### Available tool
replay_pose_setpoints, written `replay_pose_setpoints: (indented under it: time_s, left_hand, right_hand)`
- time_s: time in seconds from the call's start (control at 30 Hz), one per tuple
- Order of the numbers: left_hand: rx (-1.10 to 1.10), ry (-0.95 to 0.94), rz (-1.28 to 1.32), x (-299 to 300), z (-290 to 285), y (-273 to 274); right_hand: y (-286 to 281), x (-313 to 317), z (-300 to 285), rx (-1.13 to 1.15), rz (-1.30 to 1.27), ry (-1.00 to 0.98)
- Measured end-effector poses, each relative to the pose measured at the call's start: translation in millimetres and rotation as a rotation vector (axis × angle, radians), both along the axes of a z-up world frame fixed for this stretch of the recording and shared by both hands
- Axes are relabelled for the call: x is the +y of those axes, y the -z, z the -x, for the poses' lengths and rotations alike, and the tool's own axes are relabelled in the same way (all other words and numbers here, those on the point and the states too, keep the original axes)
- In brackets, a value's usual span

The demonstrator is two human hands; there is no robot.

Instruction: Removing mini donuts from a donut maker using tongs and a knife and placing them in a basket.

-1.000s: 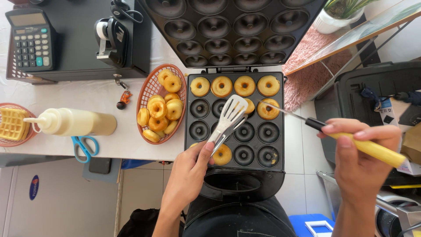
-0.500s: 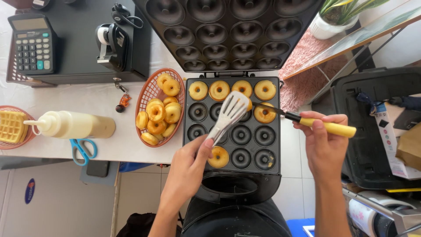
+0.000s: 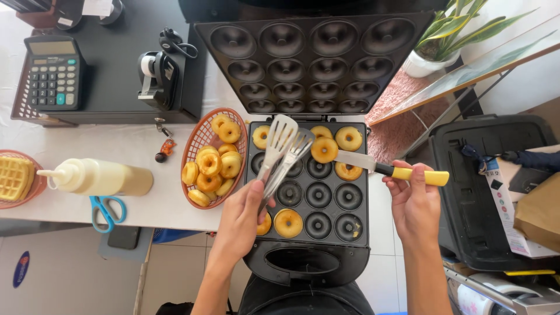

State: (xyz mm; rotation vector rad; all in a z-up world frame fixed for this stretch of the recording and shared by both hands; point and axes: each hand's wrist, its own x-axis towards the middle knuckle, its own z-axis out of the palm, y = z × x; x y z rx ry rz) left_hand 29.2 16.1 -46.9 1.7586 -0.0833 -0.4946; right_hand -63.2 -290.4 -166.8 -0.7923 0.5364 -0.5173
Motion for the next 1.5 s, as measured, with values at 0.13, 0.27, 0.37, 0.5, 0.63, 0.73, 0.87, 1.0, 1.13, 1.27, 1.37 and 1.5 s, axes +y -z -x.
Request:
replay_pose_setpoints:
  time_s: [0.13,0.27,0.37,0.5,0.63,0.73,0.87,1.0,1.13,1.27,1.37,1.5]
  left_hand:
    - [0.087,0.025,-0.062,-8.7,8.2,-2.3]
    - [-0.125,0.08,-0.114,-10.3,16.7,-17.7]
    - [-0.177,0.046,-0.102,3.0,20.7,-35.2]
    - [-0.153,-0.006,-0.164,28.3,23.9,-56.1]
    - [-0.354,-0.095,-0.162,64.1,34.4,-44.9]
    - [-0.176,-0.189,-0.152,86.3,36.0,-45.4]
    - [-0.164,-0.272,-0.166,114.6,38.7,-39.4]
    - [-0.148,-0.327,-0.158,137.4,39.4,-28.8]
    - [-0.103,-0.347,-0.179,149.0,35.8,-22.4]
    - [-0.033,-0.34,-0.256,154.1,32.9,-19.4]
    - [-0.027,-0.343,-0.234,157.2,32.6,-15.7]
    - [-0.051,-0.354,-0.191,161.5,32.2,-9.6]
  right_hand:
    - [-1.1,-1.9,4.6,-0.028,0.006,-0.027]
    - [-10.0,-2.7,4.5,-0.058,0.037,-0.05]
    - [-17.9,1.9,-2.2,-0.094,0.061,-0.1]
    - [-35.6,15.5,-21.7,-0.129,0.11,-0.201]
    - [-59.2,47.5,-52.6,-0.095,0.122,-0.282]
    - [-75.2,77.7,-75.1,-0.015,0.142,-0.359]
    - [-80.8,115.6,-97.8,0.07,0.174,-0.47]
    - [-85.4,146.9,-110.4,0.105,0.179,-0.547]
    - [-97.0,167.3,-112.8,0.104,0.216,-0.579]
    - [-111.8,175.9,-109.0,0.142,0.28,-0.584]
    - [-122.2,175.3,-102.0,0.142,0.285,-0.582]
    - [-139.1,171.8,-90.9,0.086,0.328,-0.56]
